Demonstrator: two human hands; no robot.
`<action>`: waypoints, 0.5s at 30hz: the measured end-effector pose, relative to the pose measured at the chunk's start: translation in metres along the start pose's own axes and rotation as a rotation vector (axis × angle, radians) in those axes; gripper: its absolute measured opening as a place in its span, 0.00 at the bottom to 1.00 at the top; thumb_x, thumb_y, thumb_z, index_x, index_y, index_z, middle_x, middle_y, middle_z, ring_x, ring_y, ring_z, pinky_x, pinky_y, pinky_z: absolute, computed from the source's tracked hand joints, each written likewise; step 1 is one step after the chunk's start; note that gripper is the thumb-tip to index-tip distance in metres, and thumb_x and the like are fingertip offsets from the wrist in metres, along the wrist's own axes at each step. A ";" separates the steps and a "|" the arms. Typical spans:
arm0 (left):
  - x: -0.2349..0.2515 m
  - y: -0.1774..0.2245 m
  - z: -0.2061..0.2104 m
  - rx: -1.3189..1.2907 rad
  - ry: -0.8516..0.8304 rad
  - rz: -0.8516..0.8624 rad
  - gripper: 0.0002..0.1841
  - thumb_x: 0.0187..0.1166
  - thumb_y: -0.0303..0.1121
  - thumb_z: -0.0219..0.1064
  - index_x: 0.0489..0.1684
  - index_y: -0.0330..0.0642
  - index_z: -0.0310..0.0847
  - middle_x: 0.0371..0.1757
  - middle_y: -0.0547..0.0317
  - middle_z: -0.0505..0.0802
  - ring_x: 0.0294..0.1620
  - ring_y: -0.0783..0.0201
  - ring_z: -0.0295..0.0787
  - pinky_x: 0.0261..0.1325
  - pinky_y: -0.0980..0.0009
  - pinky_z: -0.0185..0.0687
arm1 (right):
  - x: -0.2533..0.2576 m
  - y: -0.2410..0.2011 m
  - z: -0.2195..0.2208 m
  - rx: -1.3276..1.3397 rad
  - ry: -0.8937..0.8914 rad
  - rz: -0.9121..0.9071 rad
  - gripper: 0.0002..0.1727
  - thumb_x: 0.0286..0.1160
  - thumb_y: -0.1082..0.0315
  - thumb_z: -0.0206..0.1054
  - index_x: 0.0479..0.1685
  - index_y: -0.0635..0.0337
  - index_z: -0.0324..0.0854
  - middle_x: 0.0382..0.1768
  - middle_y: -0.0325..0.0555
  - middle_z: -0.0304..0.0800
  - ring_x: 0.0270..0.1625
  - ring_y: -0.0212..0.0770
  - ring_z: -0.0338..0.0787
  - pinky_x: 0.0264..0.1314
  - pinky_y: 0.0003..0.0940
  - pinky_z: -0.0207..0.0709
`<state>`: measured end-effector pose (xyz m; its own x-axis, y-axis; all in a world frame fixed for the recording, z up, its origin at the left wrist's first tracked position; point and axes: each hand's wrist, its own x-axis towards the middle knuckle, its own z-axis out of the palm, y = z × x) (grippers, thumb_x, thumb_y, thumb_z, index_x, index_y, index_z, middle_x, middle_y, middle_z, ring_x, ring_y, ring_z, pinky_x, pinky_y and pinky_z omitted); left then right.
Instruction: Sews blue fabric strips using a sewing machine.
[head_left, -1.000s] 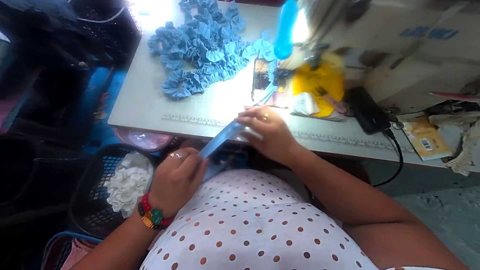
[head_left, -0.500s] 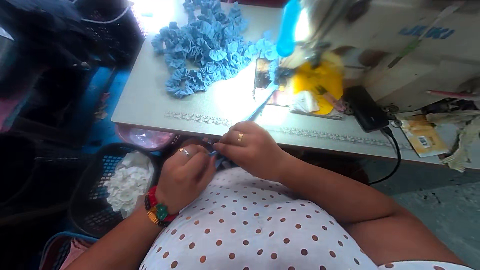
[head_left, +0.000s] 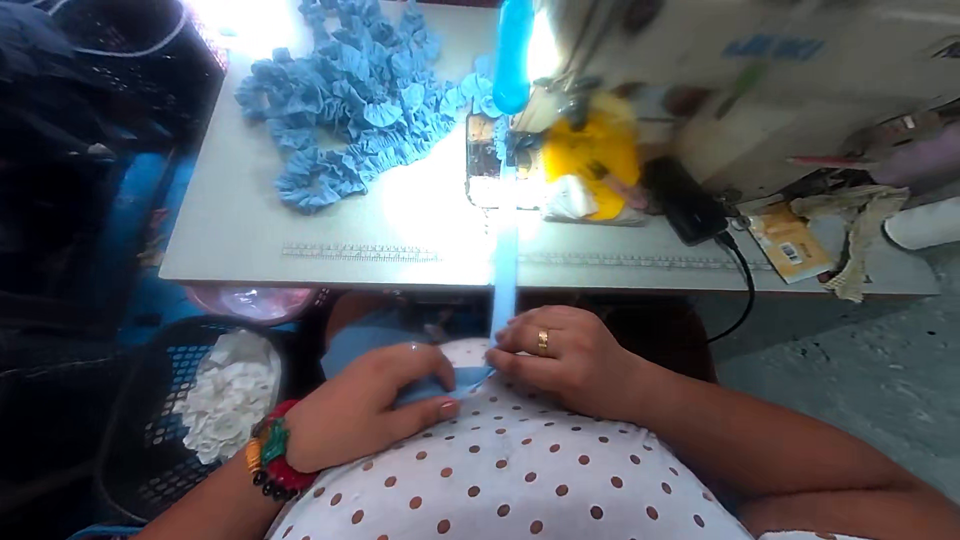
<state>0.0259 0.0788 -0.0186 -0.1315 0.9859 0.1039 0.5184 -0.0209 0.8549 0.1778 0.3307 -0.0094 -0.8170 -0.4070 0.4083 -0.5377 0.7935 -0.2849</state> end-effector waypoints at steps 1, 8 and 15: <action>-0.001 -0.007 0.000 -0.054 -0.016 -0.010 0.18 0.88 0.50 0.59 0.49 0.46 0.87 0.42 0.64 0.90 0.45 0.79 0.83 0.52 0.81 0.77 | -0.006 0.005 0.003 0.003 0.000 0.000 0.12 0.84 0.74 0.59 0.47 0.57 0.91 0.39 0.48 0.96 0.50 0.46 0.96 0.58 0.40 0.89; 0.001 -0.027 0.004 -0.248 0.027 -0.151 0.11 0.85 0.41 0.65 0.53 0.46 0.87 0.48 0.70 0.91 0.45 0.87 0.83 0.51 0.86 0.80 | -0.013 0.056 0.024 -0.114 0.053 0.045 0.11 0.81 0.74 0.63 0.43 0.59 0.93 0.40 0.49 0.97 0.49 0.45 0.97 0.62 0.43 0.89; 0.003 -0.026 0.011 -0.078 0.157 -0.246 0.14 0.83 0.43 0.65 0.57 0.47 0.87 0.51 0.65 0.92 0.49 0.81 0.87 0.56 0.80 0.83 | 0.006 0.108 0.020 -0.231 0.066 0.054 0.11 0.76 0.77 0.63 0.42 0.60 0.93 0.43 0.53 0.97 0.52 0.52 0.97 0.64 0.48 0.88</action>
<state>0.0211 0.0838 -0.0461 -0.3775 0.9252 -0.0386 0.3890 0.1963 0.9001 0.1109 0.4049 -0.0557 -0.8238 -0.3371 0.4557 -0.4256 0.8989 -0.1046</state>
